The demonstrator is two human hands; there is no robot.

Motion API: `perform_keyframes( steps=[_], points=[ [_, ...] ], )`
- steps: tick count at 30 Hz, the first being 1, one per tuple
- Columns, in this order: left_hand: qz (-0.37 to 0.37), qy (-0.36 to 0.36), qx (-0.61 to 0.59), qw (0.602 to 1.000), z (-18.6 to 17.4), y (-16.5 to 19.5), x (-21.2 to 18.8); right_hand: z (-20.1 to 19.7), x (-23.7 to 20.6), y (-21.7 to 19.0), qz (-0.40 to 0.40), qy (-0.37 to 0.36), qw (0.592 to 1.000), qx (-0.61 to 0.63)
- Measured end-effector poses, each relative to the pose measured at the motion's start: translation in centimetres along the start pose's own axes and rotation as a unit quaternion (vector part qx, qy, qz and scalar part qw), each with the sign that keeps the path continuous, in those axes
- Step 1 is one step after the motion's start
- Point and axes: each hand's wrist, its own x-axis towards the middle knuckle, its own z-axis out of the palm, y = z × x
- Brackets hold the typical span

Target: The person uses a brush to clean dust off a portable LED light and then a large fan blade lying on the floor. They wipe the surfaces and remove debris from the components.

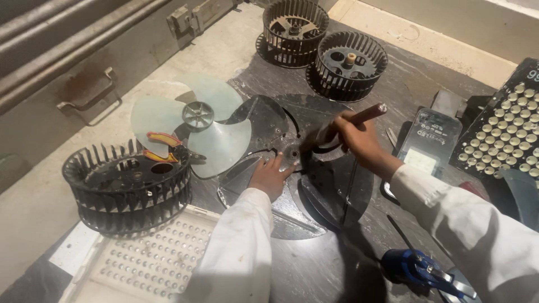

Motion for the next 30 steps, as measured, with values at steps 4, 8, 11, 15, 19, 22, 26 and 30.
perform_keyframes(
  steps=[4, 8, 11, 15, 19, 22, 26, 30],
  points=[
    [0.006, 0.003, -0.017, 1.000, -0.5, -0.1, -0.4, -0.5, -0.5, 0.5, 0.115, -0.076, 0.989, -0.049],
    [0.002, -0.006, -0.005, 1.000, -1.0, -0.1, -0.5, 0.0, -0.4, 0.4, 0.133, -0.067, 0.986, -0.073],
    [0.002, -0.013, -0.005, 1.000, -1.2, 0.0, -0.4, 0.4, -0.6, 0.3, 0.095, -0.015, 0.995, -0.037],
    [0.000, -0.030, 0.043, 0.999, -1.6, 0.1, 0.0, 0.2, -1.5, 0.7, 0.110, -0.038, 0.991, -0.073],
    [0.002, -0.039, 0.076, 0.996, -1.8, 0.0, -0.4, -0.2, -1.6, 1.2, 0.188, -0.063, 0.979, -0.036],
    [0.003, -0.053, 0.092, 0.994, -2.1, -0.1, -0.5, 0.4, -1.4, 1.3, 0.117, 0.011, 0.993, -0.010],
    [0.000, -0.060, 0.098, 0.993, -2.4, 0.1, -0.3, 2.1, -1.2, 1.1, 0.100, -0.017, 0.989, -0.107],
    [-0.004, -0.047, 0.095, 0.994, -2.1, 0.2, -0.4, 1.5, -0.3, -0.1, 0.149, 0.016, 0.988, -0.035]
  ],
)
